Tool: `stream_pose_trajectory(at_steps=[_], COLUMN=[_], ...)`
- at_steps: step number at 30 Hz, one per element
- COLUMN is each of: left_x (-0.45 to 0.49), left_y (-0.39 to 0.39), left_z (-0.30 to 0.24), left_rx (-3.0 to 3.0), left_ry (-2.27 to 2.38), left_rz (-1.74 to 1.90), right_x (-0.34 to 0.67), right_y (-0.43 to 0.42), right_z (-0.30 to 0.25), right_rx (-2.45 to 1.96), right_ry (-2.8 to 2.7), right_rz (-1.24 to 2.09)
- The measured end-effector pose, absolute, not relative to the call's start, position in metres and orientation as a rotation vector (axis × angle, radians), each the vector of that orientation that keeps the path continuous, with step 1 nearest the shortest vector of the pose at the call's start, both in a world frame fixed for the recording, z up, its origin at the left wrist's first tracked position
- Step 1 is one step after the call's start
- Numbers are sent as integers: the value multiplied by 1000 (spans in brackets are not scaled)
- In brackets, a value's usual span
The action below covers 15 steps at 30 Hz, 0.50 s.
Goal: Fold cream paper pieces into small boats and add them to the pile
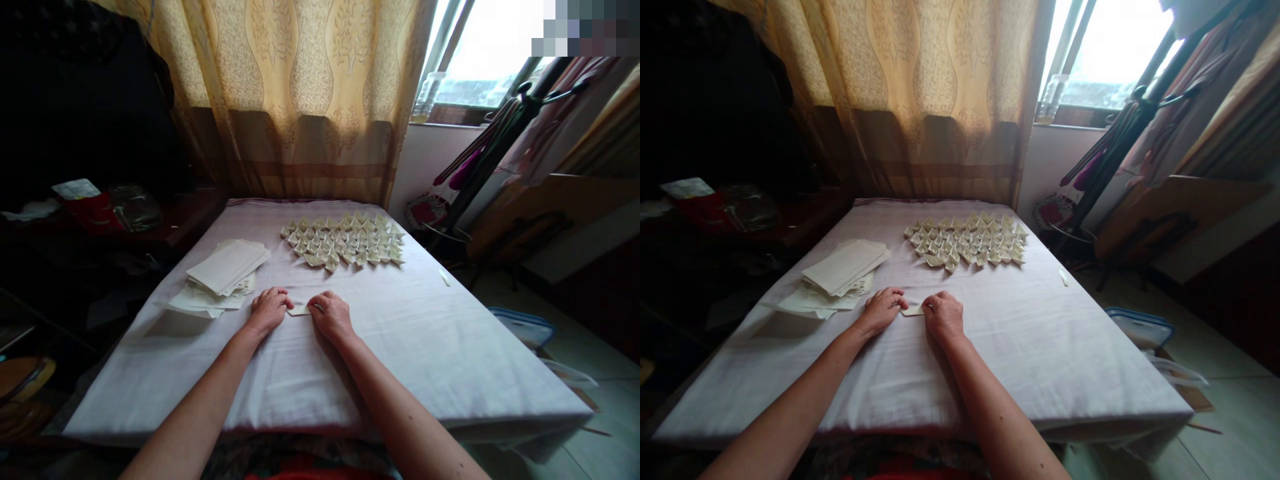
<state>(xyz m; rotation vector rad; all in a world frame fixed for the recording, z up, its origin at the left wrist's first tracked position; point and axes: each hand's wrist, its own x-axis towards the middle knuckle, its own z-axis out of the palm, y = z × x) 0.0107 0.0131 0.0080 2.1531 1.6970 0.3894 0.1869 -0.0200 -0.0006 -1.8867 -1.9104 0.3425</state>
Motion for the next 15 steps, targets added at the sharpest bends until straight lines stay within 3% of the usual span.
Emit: stream_pose_trajectory(at_steps=[15], left_x=[14], left_y=[11], left_z=[1], left_rx=[2184], left_ry=[1736], left_rz=[449], right_x=[183], right_y=[-38], right_z=[3], right_rx=[-1619], right_ry=[-2189], right_rz=[254])
